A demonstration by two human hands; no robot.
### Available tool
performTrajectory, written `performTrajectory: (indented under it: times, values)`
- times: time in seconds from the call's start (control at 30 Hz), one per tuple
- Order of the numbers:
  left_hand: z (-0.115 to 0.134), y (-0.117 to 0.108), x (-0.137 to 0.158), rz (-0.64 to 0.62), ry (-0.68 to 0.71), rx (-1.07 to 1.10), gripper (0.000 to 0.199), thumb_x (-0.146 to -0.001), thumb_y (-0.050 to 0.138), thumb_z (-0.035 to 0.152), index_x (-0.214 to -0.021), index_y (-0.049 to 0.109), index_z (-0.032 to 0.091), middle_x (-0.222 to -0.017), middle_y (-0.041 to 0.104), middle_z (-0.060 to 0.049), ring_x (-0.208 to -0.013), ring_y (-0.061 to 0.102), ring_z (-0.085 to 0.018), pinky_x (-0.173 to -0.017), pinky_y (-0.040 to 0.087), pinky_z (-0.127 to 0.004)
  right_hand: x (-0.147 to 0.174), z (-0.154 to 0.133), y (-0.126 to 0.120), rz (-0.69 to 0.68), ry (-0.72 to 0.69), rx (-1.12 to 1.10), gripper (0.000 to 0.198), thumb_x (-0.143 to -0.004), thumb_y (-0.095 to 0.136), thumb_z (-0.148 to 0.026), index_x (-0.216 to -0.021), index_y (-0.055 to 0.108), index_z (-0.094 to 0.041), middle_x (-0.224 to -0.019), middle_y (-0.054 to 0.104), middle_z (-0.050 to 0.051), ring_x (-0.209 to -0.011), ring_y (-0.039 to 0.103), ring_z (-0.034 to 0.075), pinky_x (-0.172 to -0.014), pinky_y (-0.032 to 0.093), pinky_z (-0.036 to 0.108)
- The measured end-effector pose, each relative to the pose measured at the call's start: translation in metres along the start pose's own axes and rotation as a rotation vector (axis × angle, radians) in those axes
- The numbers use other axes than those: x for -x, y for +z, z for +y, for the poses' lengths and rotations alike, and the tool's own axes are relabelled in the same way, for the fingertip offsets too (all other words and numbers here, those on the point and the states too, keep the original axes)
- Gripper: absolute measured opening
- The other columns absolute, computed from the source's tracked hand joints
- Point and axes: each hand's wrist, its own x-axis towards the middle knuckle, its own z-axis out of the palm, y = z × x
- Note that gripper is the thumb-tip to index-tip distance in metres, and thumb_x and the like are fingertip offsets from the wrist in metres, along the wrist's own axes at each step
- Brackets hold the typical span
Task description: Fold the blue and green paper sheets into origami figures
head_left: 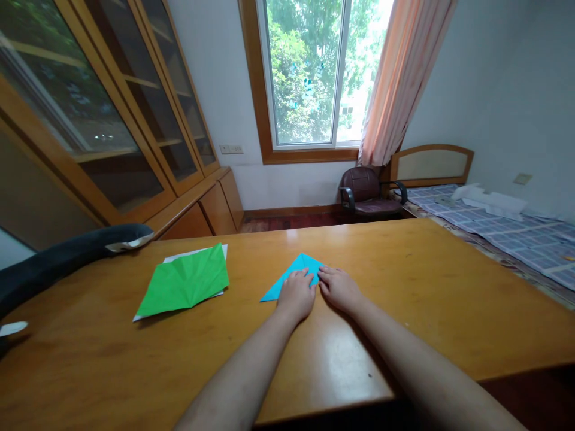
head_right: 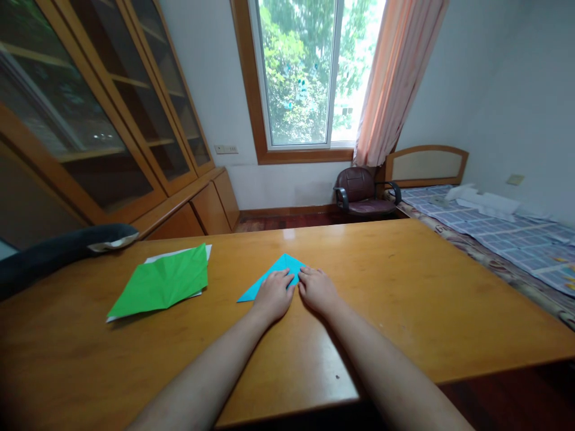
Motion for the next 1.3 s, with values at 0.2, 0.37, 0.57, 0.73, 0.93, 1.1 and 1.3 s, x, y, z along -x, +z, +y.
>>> performTrajectory:
  times: [0.2, 0.37, 0.57, 0.73, 0.93, 1.1, 1.3]
  values:
    - [0.001, 0.000, -0.001, -0.021, -0.025, -0.011, 0.038, -0.093, 0.040, 0.036, -0.125, 0.056, 0.024, -0.140, 0.050, -0.005, -0.121, 0.043, -0.028, -0.100, 0.038, -0.045, 0.000, -0.003, -0.005, -0.049, 0.062, 0.026, 0.041, -0.091, 0.040, -0.029, -0.128, 0.055, -0.019, -0.141, 0.049, 0.011, -0.131, 0.042, 0.025, -0.105, 0.031, 0.048]
    - [0.000, 0.001, -0.002, -0.047, -0.029, -0.011, 0.038, -0.093, 0.038, 0.035, -0.127, 0.053, 0.026, -0.143, 0.046, -0.004, -0.123, 0.041, -0.028, -0.098, 0.038, -0.046, -0.017, -0.003, -0.013, -0.068, 0.037, 0.091, 0.029, -0.088, 0.043, -0.024, -0.093, 0.070, -0.019, -0.110, 0.068, 0.010, -0.103, 0.060, 0.022, -0.089, 0.041, 0.032]
    - [0.001, 0.002, -0.004, -0.050, -0.045, 0.004, 0.037, -0.091, 0.041, 0.032, -0.126, 0.053, 0.025, -0.143, 0.046, -0.003, -0.125, 0.039, -0.026, -0.101, 0.037, -0.043, -0.051, -0.003, -0.009, -0.002, 0.123, 0.111, 0.022, -0.083, 0.049, -0.020, -0.084, 0.070, -0.018, -0.092, 0.069, 0.010, -0.090, 0.060, 0.020, -0.078, 0.040, 0.027]
    - [-0.002, -0.001, -0.011, -0.083, -0.049, 0.015, 0.038, -0.090, 0.043, 0.033, -0.126, 0.053, 0.026, -0.144, 0.045, -0.001, -0.124, 0.040, -0.025, -0.103, 0.037, -0.042, -0.057, 0.004, 0.008, 0.088, 0.084, 0.024, 0.023, -0.081, 0.048, -0.013, -0.085, 0.070, -0.017, -0.089, 0.068, 0.007, -0.088, 0.058, 0.016, -0.077, 0.038, 0.023]
    - [-0.011, -0.003, -0.021, -0.101, -0.053, 0.027, 0.043, -0.090, 0.044, 0.032, -0.132, 0.048, 0.026, -0.146, 0.044, -0.003, -0.128, 0.039, -0.028, -0.104, 0.036, -0.047, -0.055, 0.008, 0.017, 0.100, -0.018, -0.034, 0.027, -0.082, 0.045, -0.011, -0.081, 0.070, -0.019, -0.086, 0.067, 0.006, -0.084, 0.058, 0.017, -0.077, 0.039, 0.024]
    - [-0.013, -0.003, -0.022, -0.114, -0.041, 0.035, 0.043, -0.090, 0.044, 0.031, -0.133, 0.048, 0.026, -0.147, 0.041, -0.005, -0.130, 0.039, -0.028, -0.104, 0.036, -0.047, -0.056, 0.006, 0.017, 0.072, 0.026, -0.052, 0.028, -0.084, 0.045, -0.015, -0.087, 0.073, -0.019, -0.094, 0.068, 0.007, -0.091, 0.059, 0.018, -0.085, 0.041, 0.025]
    - [-0.020, -0.004, -0.013, -0.189, -0.032, 0.033, 0.046, -0.092, 0.041, 0.031, -0.137, 0.045, 0.026, -0.153, 0.031, -0.007, -0.140, 0.026, -0.030, -0.112, 0.024, -0.050, -0.052, 0.004, 0.015, 0.073, 0.047, -0.059, 0.026, -0.084, 0.048, -0.018, -0.091, 0.073, -0.020, -0.103, 0.069, 0.007, -0.099, 0.059, 0.018, -0.091, 0.041, 0.025]
